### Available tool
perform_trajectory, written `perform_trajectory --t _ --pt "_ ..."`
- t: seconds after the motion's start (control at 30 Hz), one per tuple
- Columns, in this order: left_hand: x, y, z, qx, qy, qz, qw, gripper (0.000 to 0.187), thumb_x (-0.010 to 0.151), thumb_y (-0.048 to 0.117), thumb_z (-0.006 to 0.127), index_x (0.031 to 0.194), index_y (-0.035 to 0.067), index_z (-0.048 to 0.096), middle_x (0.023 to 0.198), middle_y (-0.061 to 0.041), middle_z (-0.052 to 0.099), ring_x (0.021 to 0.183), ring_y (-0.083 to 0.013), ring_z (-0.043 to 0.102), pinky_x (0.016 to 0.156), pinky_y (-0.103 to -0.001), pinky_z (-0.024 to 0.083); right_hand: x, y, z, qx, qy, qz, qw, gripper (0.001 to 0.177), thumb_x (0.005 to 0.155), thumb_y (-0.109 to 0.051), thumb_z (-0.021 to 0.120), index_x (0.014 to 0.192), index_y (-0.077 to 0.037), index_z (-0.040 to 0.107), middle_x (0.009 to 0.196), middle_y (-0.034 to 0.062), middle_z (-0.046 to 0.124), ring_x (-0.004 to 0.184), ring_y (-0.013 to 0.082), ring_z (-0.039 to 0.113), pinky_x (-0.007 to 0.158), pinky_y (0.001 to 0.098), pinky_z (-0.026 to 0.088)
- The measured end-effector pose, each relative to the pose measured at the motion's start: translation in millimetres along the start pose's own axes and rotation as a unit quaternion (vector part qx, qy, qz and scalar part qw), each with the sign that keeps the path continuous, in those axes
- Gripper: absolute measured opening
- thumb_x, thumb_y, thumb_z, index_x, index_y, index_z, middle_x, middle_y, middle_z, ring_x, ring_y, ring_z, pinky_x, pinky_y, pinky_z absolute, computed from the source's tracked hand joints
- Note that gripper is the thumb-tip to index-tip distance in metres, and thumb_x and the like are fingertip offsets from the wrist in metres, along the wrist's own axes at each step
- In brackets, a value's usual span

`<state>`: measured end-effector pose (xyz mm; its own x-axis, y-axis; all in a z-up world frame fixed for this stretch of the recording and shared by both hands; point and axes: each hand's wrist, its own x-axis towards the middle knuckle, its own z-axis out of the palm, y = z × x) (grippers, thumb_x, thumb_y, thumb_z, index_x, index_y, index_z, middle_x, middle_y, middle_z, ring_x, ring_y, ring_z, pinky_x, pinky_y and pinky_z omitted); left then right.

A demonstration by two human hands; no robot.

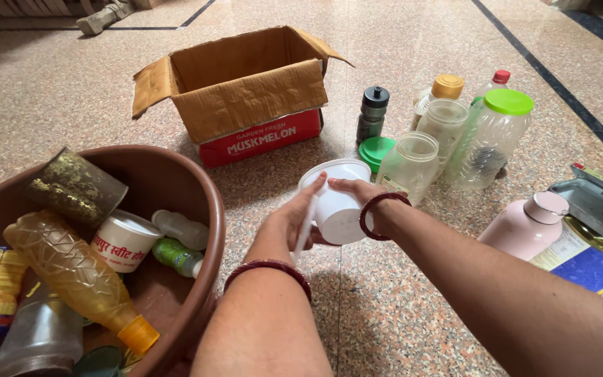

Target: The person sorts various plastic and metal containers from a brown basin onto the floor. They pick up items one by one, open or close lids, and place them in a row next to a cardboard box.

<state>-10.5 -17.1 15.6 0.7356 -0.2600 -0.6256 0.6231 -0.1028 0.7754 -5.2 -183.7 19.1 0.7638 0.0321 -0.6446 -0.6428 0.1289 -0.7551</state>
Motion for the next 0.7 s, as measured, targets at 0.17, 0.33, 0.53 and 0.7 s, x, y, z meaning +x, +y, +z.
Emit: perform_trajectory --t 0.17,0.33,0.53,0.7 --pt "9 -3 -2 -0.020 -0.034 0.029 0.999 0.109 0.063 0.076 0.073 0.141 0.002 0.054 0.118 -0.026 0.075 0.096 -0.0335 0.079 0.078 -0.048 0.068 -4 2 -1 0.099 0.045 0.051 0.993 0.096 0.078 -0.063 0.075 0.146 -0.002 0.046 0.128 0.0254 0.068 0.107 0.0404 0.073 0.088 0.0529 0.061" --pt "22 4 -11 0.130 -0.120 0.067 0.982 0.109 0.056 0.056 0.092 0.139 -0.007 0.060 0.117 -0.026 0.075 0.088 -0.0329 0.081 0.069 -0.041 0.066 -11 4 -10 0.045 0.098 0.058 0.993 0.092 0.077 -0.071 0.068 0.149 -0.017 0.046 0.132 0.0196 0.066 0.112 0.0390 0.070 0.090 0.0581 0.057" --pt "14 18 -8 0.137 -0.042 0.091 0.985 0.109 0.051 0.030 0.096 0.145 0.000 0.049 0.118 -0.030 0.073 0.084 -0.0346 0.079 0.070 -0.050 0.067 -4 4 -18 0.059 0.080 0.074 0.992 0.094 0.075 -0.074 0.065 0.149 -0.019 0.048 0.132 0.0169 0.068 0.108 0.0386 0.071 0.089 0.0588 0.056" --pt "19 12 -6 0.152 -0.052 0.108 0.981 0.120 0.048 0.040 0.097 0.150 0.007 0.044 0.130 -0.030 0.065 0.089 -0.0315 0.080 0.073 -0.047 0.069 -5 9 -16 0.076 0.124 0.057 0.988 0.099 0.075 -0.072 0.071 0.151 -0.017 0.039 0.131 0.0183 0.066 0.109 0.0398 0.070 0.091 0.0580 0.056"
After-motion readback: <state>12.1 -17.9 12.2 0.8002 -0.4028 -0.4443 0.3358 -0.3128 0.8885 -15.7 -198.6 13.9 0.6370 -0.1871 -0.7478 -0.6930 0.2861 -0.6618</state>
